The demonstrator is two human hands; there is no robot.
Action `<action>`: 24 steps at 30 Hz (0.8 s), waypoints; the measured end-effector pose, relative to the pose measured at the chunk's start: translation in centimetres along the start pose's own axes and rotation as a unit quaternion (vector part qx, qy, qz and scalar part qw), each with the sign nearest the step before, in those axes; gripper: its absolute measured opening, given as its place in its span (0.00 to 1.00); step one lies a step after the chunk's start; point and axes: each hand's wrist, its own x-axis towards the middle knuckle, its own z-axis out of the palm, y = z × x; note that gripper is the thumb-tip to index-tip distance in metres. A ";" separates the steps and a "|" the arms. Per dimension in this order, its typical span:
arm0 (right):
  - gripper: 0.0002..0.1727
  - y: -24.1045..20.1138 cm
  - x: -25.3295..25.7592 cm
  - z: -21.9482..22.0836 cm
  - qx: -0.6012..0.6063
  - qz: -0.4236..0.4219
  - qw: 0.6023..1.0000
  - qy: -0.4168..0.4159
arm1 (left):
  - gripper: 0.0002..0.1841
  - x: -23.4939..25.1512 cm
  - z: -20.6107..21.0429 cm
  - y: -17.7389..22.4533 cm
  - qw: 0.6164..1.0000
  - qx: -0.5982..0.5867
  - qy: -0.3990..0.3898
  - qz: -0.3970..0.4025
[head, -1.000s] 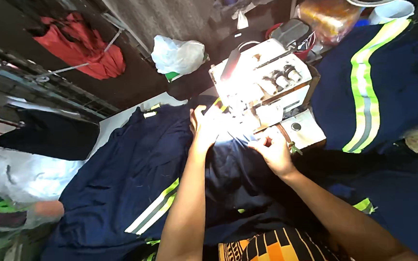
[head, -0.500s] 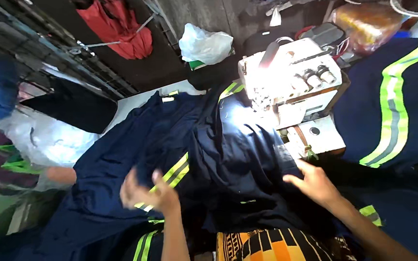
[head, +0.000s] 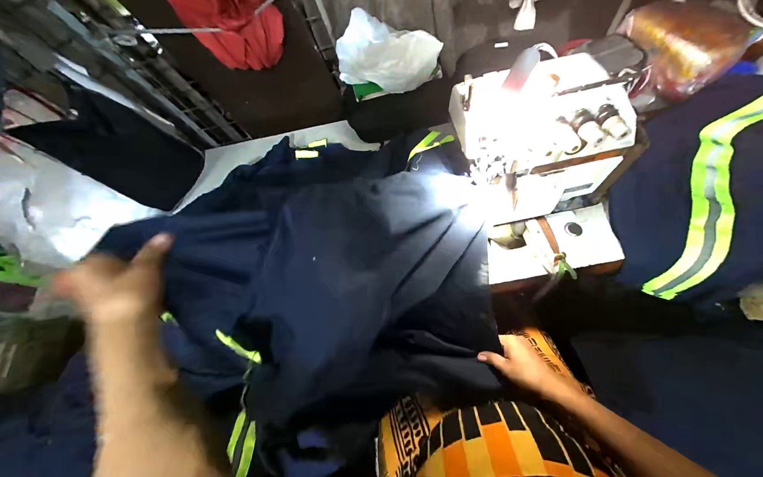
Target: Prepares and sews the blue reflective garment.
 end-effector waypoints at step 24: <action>0.06 -1.9 -1.2 -5.0 0.352 -0.289 0.890 0.031 | 0.09 -17.1 12.0 9.2 0.860 -0.160 -0.363 0.320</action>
